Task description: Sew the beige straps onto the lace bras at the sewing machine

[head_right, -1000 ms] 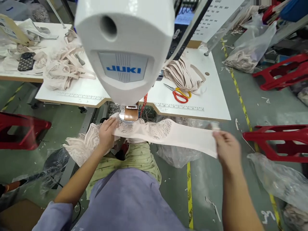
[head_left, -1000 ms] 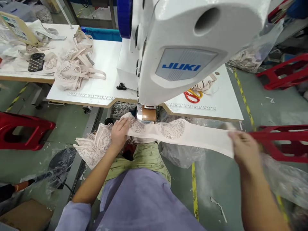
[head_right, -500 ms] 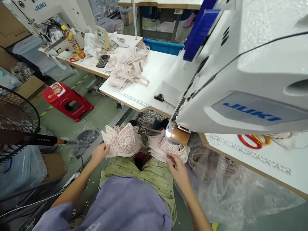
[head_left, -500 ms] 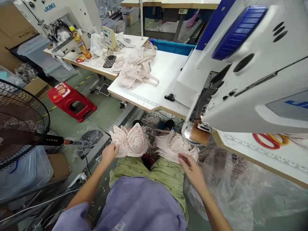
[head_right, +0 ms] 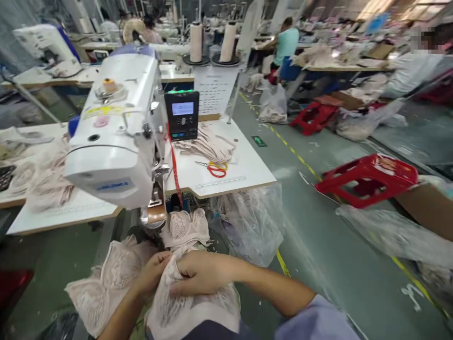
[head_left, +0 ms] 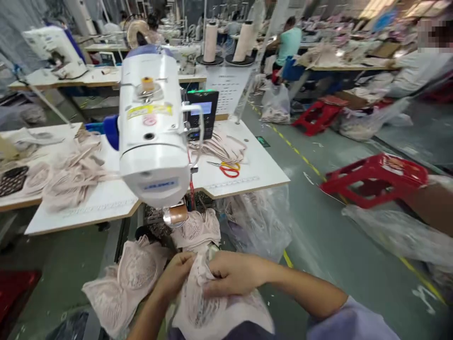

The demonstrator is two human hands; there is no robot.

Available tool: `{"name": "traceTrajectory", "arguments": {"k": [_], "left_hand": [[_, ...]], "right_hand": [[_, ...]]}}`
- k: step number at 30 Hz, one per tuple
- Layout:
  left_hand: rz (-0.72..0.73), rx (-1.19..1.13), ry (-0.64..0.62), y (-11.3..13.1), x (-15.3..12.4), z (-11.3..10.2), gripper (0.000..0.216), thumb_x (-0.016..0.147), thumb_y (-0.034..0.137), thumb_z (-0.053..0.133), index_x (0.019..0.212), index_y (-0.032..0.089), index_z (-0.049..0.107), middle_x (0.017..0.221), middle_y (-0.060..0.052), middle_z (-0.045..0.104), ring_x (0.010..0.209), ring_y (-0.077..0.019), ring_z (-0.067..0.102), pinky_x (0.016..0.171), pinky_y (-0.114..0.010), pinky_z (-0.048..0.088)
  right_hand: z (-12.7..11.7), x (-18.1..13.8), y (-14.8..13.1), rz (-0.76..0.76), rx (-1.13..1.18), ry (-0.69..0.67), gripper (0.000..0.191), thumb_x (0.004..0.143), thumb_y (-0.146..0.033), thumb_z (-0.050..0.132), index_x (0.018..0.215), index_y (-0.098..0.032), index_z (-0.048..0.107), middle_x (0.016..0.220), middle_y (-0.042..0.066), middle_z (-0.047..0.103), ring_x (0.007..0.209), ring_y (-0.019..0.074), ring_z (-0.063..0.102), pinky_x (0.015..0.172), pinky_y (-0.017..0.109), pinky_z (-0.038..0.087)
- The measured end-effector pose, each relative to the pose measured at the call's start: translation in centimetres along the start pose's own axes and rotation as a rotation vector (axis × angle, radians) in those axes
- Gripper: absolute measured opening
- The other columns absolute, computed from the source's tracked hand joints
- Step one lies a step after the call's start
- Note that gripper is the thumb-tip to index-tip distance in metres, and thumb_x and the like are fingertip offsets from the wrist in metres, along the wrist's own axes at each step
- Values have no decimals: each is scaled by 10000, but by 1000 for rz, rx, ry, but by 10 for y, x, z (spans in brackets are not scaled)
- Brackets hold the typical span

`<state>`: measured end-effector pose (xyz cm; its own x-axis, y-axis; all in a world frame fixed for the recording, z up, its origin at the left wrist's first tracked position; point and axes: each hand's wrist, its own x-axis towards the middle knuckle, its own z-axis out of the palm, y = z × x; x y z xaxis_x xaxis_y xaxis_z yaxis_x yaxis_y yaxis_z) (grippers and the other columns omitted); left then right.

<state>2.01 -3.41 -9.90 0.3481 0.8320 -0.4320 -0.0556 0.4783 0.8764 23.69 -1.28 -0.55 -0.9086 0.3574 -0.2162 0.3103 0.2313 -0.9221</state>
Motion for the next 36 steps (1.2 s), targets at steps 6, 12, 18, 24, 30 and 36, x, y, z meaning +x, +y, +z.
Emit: {"name": "traceTrajectory", "arguments": {"k": [6, 12, 18, 24, 30, 36], "left_hand": [[63, -126, 86, 0, 21, 24, 389, 798, 535, 726, 927, 179, 633, 840, -14, 624, 779, -152, 563, 729, -243, 443], [80, 152, 157, -9, 13, 33, 493, 826, 657, 618, 738, 177, 550, 710, 11, 538, 696, -149, 473, 662, -247, 397], [74, 204, 276, -9, 7, 28, 548, 795, 730, 584, 756, 185, 553, 760, -15, 595, 763, -186, 542, 710, -267, 433], [169, 361, 260, 7, 8, 34, 429, 889, 613, 549, 864, 186, 574, 801, -33, 618, 771, -193, 579, 719, -271, 457], [209, 480, 180, 12, 6, 40, 355, 957, 521, 478, 913, 184, 583, 828, -40, 612, 759, -182, 566, 678, -252, 436], [242, 498, 214, 2, 4, 35, 381, 951, 537, 481, 967, 177, 606, 791, -28, 601, 715, -175, 555, 652, -251, 432]], "right_hand": [[-112, -33, 60, 491, -360, 597, 252, 901, -434, 604, 929, -206, 708, 866, 2, 718, 768, 147, 629, 672, 219, 448], [-267, -13, 127, 897, -518, 1124, 380, 963, -353, 450, 1176, -90, 624, 1242, 221, 619, 1077, 296, 597, 805, 345, 452], [-300, 5, 151, 912, -575, 1128, 206, 860, -199, 574, 1014, -131, 693, 1093, 159, 700, 1018, 255, 618, 775, 295, 432], [-284, -6, 149, 798, -571, 1118, 314, 910, -302, 484, 1159, -193, 642, 997, 66, 733, 902, 195, 624, 712, 258, 422], [-264, -16, 149, 816, -503, 1055, 172, 812, -170, 564, 916, -186, 700, 869, 61, 728, 865, 198, 628, 743, 262, 423], [-264, -26, 130, 782, -351, 1183, 77, 768, -113, 597, 800, -142, 661, 941, 144, 695, 1042, 278, 602, 791, 308, 439]]}}
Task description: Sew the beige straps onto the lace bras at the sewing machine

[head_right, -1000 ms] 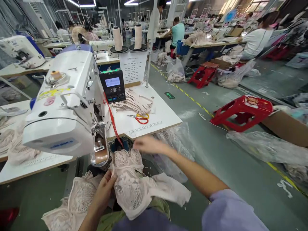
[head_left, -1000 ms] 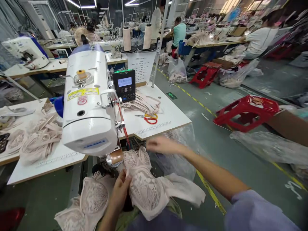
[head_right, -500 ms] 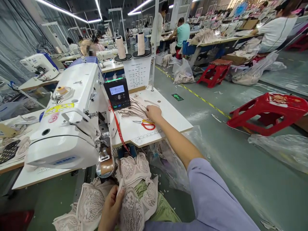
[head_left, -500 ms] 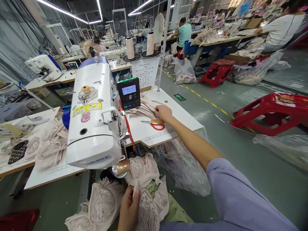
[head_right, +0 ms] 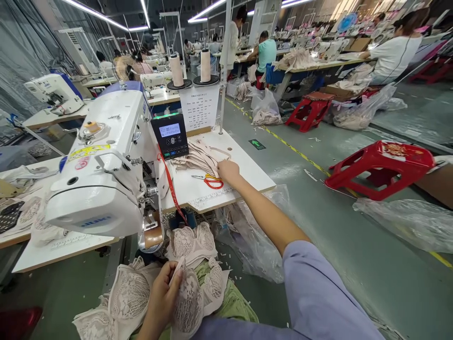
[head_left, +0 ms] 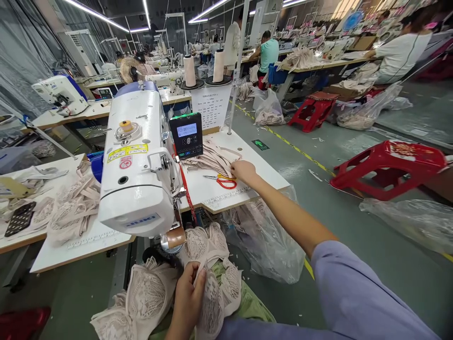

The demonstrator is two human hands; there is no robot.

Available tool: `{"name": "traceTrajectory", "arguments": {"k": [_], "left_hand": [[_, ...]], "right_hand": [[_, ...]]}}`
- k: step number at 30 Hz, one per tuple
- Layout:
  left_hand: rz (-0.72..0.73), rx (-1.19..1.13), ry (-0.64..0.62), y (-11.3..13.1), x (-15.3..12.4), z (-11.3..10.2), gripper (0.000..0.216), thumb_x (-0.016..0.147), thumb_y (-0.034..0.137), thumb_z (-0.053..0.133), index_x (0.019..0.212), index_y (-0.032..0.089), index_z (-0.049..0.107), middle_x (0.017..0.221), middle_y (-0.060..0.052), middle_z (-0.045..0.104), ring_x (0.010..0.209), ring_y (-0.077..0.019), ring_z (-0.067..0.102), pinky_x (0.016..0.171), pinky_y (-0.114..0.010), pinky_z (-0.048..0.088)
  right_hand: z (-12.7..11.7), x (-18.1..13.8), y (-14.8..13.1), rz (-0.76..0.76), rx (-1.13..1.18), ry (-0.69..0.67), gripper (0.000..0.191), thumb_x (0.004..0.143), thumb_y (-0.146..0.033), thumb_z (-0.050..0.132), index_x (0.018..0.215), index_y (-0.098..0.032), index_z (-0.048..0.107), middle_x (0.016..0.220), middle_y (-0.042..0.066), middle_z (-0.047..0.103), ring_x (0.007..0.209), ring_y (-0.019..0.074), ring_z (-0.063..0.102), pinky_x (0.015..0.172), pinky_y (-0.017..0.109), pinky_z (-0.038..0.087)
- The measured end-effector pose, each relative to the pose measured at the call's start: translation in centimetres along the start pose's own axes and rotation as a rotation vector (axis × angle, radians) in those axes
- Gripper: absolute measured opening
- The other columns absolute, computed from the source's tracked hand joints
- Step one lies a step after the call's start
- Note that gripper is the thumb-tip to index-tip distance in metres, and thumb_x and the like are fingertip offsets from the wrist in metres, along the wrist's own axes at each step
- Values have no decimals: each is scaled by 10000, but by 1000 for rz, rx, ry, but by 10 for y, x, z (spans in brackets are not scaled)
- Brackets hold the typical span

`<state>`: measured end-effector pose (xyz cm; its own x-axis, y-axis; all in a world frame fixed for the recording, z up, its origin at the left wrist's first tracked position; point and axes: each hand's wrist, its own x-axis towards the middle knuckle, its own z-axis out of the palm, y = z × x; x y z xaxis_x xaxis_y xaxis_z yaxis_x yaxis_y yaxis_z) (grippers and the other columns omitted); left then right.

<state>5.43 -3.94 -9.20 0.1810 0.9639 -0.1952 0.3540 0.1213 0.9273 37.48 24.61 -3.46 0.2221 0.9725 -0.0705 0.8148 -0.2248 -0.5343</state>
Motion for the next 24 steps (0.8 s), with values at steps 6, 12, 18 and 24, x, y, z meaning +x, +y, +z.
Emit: {"name": "traceTrajectory", "arguments": {"k": [6, 12, 18, 24], "left_hand": [[140, 51, 95, 22, -7, -5, 307, 986, 383, 457, 1151, 195, 635, 822, -42, 651, 754, -188, 613, 713, -277, 466], [275, 136, 45, 60, -7, -24, 232, 944, 321, 531, 1053, 172, 672, 969, -90, 704, 892, -213, 641, 795, -304, 473], [157, 138, -63, 69, -5, -23, 360, 998, 327, 451, 771, 156, 672, 652, -12, 614, 598, -129, 534, 578, -243, 397], [443, 242, 148, 68, 15, -41, 307, 995, 226, 465, 1231, 197, 661, 1166, -76, 731, 1044, -188, 688, 897, -272, 529]], "right_hand": [[-9, -68, -22, -125, 457, -192, 141, 874, -314, 518, 816, -197, 571, 745, 40, 609, 680, 144, 575, 571, 225, 439], [58, -222, -39, -74, 1045, -883, 362, 704, -495, 752, 785, -198, 562, 624, -20, 560, 471, 79, 455, 440, 200, 373], [93, -268, -44, 89, 1255, -802, 310, 777, -456, 774, 822, -184, 633, 580, -59, 498, 492, 57, 411, 475, 190, 344], [79, -224, -61, 116, 1319, -454, 349, 676, -466, 835, 820, -207, 651, 531, -54, 544, 448, 76, 452, 442, 203, 375]]}}
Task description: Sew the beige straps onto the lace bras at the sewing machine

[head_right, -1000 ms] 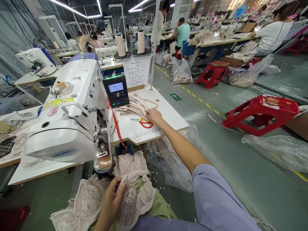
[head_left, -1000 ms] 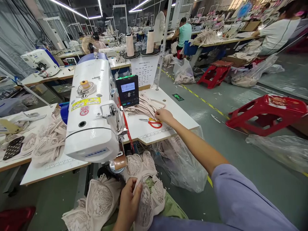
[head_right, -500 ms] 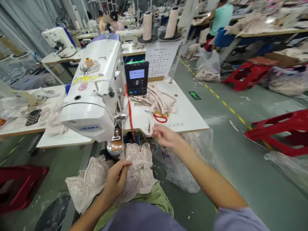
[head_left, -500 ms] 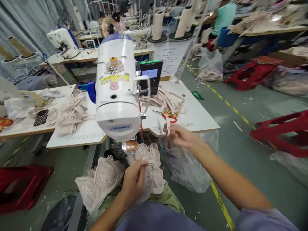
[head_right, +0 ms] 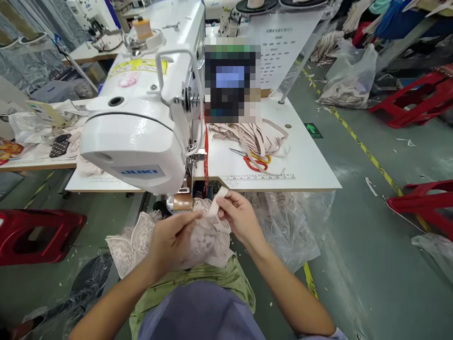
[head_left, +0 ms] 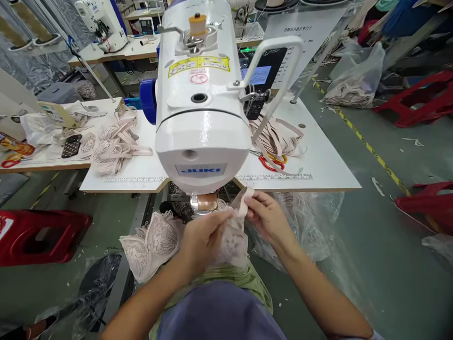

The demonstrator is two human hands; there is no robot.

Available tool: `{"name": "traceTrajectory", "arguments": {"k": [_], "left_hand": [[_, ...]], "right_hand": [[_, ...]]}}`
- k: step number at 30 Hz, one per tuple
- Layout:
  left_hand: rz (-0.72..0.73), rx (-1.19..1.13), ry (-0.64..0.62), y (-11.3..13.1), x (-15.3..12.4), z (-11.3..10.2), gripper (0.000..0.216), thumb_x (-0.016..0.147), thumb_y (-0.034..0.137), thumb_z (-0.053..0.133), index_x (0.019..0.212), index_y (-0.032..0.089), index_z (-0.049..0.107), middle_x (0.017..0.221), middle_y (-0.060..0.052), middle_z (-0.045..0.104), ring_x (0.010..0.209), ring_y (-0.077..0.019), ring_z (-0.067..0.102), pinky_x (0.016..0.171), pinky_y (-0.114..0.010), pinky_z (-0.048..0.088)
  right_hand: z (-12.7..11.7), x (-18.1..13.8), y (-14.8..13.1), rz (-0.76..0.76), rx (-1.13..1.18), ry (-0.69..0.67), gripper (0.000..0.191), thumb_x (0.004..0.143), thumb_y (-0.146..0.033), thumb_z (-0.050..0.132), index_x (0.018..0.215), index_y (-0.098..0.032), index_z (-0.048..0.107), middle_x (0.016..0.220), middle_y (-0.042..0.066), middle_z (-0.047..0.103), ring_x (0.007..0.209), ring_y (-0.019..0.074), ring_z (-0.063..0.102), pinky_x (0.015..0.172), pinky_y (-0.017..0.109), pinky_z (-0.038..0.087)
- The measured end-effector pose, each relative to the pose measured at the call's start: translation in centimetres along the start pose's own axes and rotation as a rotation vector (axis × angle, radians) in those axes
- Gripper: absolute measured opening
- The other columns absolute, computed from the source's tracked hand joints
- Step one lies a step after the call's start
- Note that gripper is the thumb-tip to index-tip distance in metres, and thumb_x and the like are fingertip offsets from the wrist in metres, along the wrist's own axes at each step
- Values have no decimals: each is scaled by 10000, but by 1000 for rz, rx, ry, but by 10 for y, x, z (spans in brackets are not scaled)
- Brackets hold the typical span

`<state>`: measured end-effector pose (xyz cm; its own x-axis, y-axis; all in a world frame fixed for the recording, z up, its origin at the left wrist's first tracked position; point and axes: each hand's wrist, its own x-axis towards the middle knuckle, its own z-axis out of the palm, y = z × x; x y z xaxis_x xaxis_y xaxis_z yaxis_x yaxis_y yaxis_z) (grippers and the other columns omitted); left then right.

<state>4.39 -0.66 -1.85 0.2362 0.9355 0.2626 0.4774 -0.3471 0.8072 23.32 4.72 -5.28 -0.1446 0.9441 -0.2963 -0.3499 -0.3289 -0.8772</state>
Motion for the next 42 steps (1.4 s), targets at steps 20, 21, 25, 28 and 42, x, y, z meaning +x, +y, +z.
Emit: {"name": "traceTrajectory", "arguments": {"k": [20, 21, 25, 28, 42], "left_hand": [[-175, 368, -341, -38, 9, -51, 486, 1014, 398, 392, 1484, 278, 425, 655, 20, 667, 571, -168, 612, 571, -230, 387], [-156, 374, -331, -38, 9, -51, 486, 1011, 396, 394, 1482, 277, 430, 657, 17, 663, 571, -166, 608, 561, -229, 377], [-197, 330, -306, -30, 10, -48, 482, 1000, 423, 409, 1445, 251, 476, 526, 55, 548, 451, -146, 509, 493, -228, 322], [-294, 254, -283, -25, 14, -48, 449, 1011, 397, 373, 1408, 238, 512, 545, 48, 586, 417, -137, 491, 482, -226, 338], [-251, -15, -52, 20, 11, -27, 316, 985, 298, 485, 1210, 224, 694, 789, -16, 755, 668, -154, 685, 651, -249, 534]], "right_hand": [[27, 69, -16, -140, -302, -194, 222, 773, -420, 734, 843, -230, 642, 602, -21, 632, 535, 128, 567, 506, 240, 464], [23, 69, -15, -91, -252, -201, 242, 762, -424, 748, 850, -222, 647, 596, -23, 632, 515, 115, 557, 483, 224, 450], [14, 65, -15, 15, -135, -187, 308, 692, -431, 816, 817, -203, 652, 571, -36, 612, 479, 77, 521, 438, 178, 418], [14, 60, -16, 55, -61, -197, 286, 676, -386, 837, 780, -197, 649, 545, -56, 574, 455, 56, 491, 415, 152, 417], [12, 30, -21, 220, 240, -141, 290, 665, -242, 849, 872, -203, 651, 697, -70, 615, 434, -4, 480, 420, 54, 459]]}}
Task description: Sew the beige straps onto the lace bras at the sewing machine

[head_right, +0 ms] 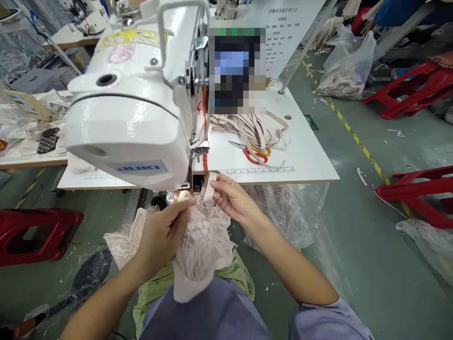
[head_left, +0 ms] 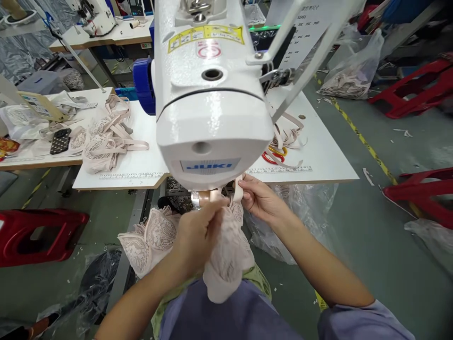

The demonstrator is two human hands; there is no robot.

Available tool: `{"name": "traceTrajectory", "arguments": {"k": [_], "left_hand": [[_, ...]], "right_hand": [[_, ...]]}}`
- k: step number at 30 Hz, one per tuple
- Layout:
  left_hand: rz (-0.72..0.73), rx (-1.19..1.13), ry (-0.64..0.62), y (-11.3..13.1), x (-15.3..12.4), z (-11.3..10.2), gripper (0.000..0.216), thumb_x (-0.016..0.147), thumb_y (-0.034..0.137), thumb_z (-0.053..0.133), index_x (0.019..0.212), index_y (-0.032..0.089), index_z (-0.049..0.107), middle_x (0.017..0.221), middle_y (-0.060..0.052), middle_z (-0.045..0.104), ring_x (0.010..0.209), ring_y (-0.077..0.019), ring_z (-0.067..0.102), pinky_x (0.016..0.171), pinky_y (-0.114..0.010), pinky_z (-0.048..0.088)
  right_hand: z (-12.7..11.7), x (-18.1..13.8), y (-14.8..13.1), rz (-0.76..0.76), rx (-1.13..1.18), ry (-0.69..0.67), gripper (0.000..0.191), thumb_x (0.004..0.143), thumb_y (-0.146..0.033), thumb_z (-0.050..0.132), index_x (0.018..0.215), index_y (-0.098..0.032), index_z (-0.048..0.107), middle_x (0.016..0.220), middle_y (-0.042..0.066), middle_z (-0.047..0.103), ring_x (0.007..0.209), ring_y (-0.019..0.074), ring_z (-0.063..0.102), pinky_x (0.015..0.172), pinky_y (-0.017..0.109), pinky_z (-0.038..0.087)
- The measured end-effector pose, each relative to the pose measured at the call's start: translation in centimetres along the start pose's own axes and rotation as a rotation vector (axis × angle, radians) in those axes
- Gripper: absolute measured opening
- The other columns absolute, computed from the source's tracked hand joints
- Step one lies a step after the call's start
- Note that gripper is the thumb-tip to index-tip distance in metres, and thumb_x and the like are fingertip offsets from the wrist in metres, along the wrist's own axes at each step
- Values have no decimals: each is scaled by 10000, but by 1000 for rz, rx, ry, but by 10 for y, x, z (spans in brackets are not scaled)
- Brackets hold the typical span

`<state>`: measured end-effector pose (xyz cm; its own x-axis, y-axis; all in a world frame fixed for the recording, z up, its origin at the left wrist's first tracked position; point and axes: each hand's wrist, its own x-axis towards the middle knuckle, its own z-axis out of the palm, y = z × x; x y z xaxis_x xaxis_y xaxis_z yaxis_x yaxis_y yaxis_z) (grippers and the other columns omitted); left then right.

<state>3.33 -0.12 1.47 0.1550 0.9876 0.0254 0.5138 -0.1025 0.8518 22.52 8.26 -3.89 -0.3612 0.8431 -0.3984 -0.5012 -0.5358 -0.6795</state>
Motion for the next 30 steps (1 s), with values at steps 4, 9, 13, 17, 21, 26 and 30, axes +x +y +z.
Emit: {"name": "traceTrajectory", "arguments": {"k": [4, 9, 13, 17, 21, 26, 30], "left_hand": [[-122, 93, 68, -22, 14, -6, 321, 966, 310, 513, 1199, 202, 706, 1153, -60, 751, 1036, -228, 705, 854, -303, 562], [-152, 51, -68, -36, 14, -21, 369, 974, 372, 499, 1284, 250, 657, 1322, -20, 672, 1232, -229, 618, 1002, -318, 515], [-91, 95, -218, -46, 11, -30, 463, 990, 436, 446, 1427, 302, 523, 1445, -5, 573, 1312, -249, 554, 992, -312, 519], [-48, 118, -254, -52, 11, -33, 471, 1001, 419, 409, 1453, 309, 487, 1414, -19, 601, 1278, -258, 582, 956, -325, 536], [-78, 50, -158, -46, 8, -28, 427, 996, 370, 434, 1391, 268, 563, 1395, -34, 616, 1271, -239, 585, 985, -314, 513], [-202, -29, -142, -31, 0, -21, 316, 978, 327, 484, 1181, 238, 710, 882, -14, 768, 688, -150, 674, 601, -227, 503], [-176, -8, -159, -26, 1, -20, 307, 970, 312, 496, 1159, 230, 724, 724, 12, 727, 522, -113, 555, 503, -212, 412]], "right_hand": [[2, 7, 3, -81, -159, -14, 295, 688, -333, 849, 849, -204, 637, 650, -54, 620, 478, 34, 525, 447, 114, 464], [12, 19, 8, -174, -415, -53, 310, 727, -420, 790, 857, -205, 609, 607, -32, 617, 509, 90, 541, 491, 202, 457], [19, 30, 6, -357, -656, -50, 240, 785, -409, 696, 876, -208, 601, 641, -24, 595, 556, 132, 551, 553, 270, 473], [26, 42, 4, -645, -919, 53, 148, 791, -351, 637, 778, -210, 596, 754, 16, 584, 719, 184, 568, 702, 340, 501], [32, 51, 4, -716, -1026, 59, 104, 776, -319, 611, 801, -218, 599, 836, 38, 558, 787, 212, 557, 742, 379, 504], [33, 52, 4, -717, -1114, 22, 128, 782, -334, 595, 761, -227, 525, 817, 27, 517, 689, 188, 504, 692, 385, 498], [32, 53, 2, -729, -1165, 7, 108, 774, -300, 597, 748, -230, 519, 788, 22, 517, 682, 186, 496, 670, 373, 496]]}}
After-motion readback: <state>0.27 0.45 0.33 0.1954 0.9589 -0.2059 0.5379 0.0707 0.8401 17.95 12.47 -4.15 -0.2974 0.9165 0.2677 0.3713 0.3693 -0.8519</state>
